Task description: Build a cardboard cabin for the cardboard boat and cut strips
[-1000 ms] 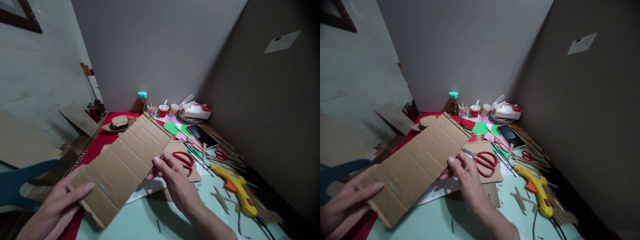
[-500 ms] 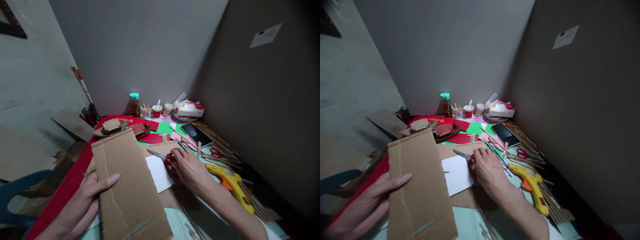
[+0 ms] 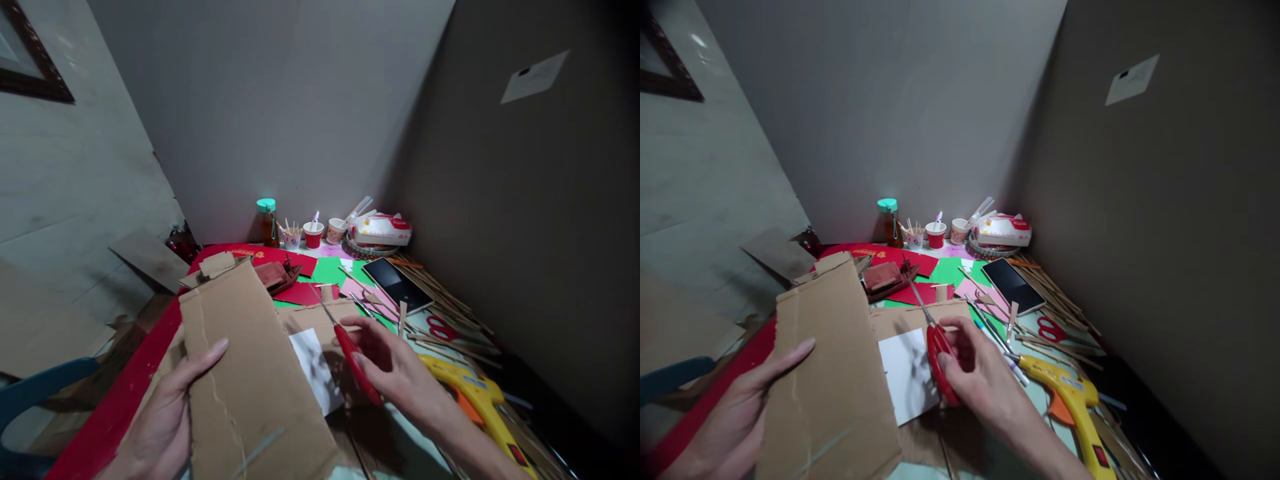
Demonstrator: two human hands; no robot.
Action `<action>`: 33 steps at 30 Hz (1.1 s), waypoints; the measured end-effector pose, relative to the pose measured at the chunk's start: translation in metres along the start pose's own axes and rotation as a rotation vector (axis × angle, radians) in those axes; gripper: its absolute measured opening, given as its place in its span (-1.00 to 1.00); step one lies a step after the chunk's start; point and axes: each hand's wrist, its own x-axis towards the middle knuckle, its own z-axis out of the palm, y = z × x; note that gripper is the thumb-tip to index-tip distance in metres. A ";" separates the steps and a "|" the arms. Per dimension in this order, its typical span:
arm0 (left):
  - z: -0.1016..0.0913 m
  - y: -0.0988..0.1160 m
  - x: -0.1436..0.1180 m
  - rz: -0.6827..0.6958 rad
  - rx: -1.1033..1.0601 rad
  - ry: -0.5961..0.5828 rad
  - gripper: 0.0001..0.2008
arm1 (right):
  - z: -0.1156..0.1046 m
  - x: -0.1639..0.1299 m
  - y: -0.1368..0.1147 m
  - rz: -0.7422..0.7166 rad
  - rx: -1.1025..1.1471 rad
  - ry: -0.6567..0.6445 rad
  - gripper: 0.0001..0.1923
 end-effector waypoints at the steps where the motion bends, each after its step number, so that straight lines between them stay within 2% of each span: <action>1: 0.001 -0.001 0.001 0.016 0.004 -0.015 -0.28 | 0.001 -0.002 -0.005 0.013 0.071 -0.016 -0.58; 4: 0.004 -0.004 0.002 0.105 0.021 -0.038 -0.23 | 0.005 -0.009 -0.021 0.064 0.254 -0.083 -0.43; 8: 0.008 -0.005 0.005 0.139 -0.001 0.000 -0.14 | -0.001 -0.023 -0.035 0.136 0.393 -0.205 -0.55; 13: 0.006 -0.009 0.010 0.197 0.047 0.045 -0.17 | -0.008 -0.030 -0.031 0.075 0.234 -0.189 -0.67; 19: 0.003 -0.012 0.011 0.174 0.083 0.055 -0.11 | 0.001 -0.022 -0.024 0.080 0.065 -0.319 -0.53; 21: 0.004 -0.012 0.011 0.179 0.111 0.068 -0.06 | 0.003 -0.019 -0.026 0.123 0.057 -0.343 -0.56; 25: 0.003 -0.014 0.013 0.176 0.141 0.061 0.01 | 0.005 -0.018 -0.031 0.150 0.052 -0.307 -0.74; 29: -0.005 -0.020 0.017 0.220 0.144 0.013 -0.05 | 0.008 -0.024 -0.026 0.053 0.043 -0.227 -0.73; 33: -0.009 -0.023 0.018 0.172 0.132 0.030 -0.06 | 0.015 -0.026 -0.016 -0.005 -0.024 -0.165 -0.73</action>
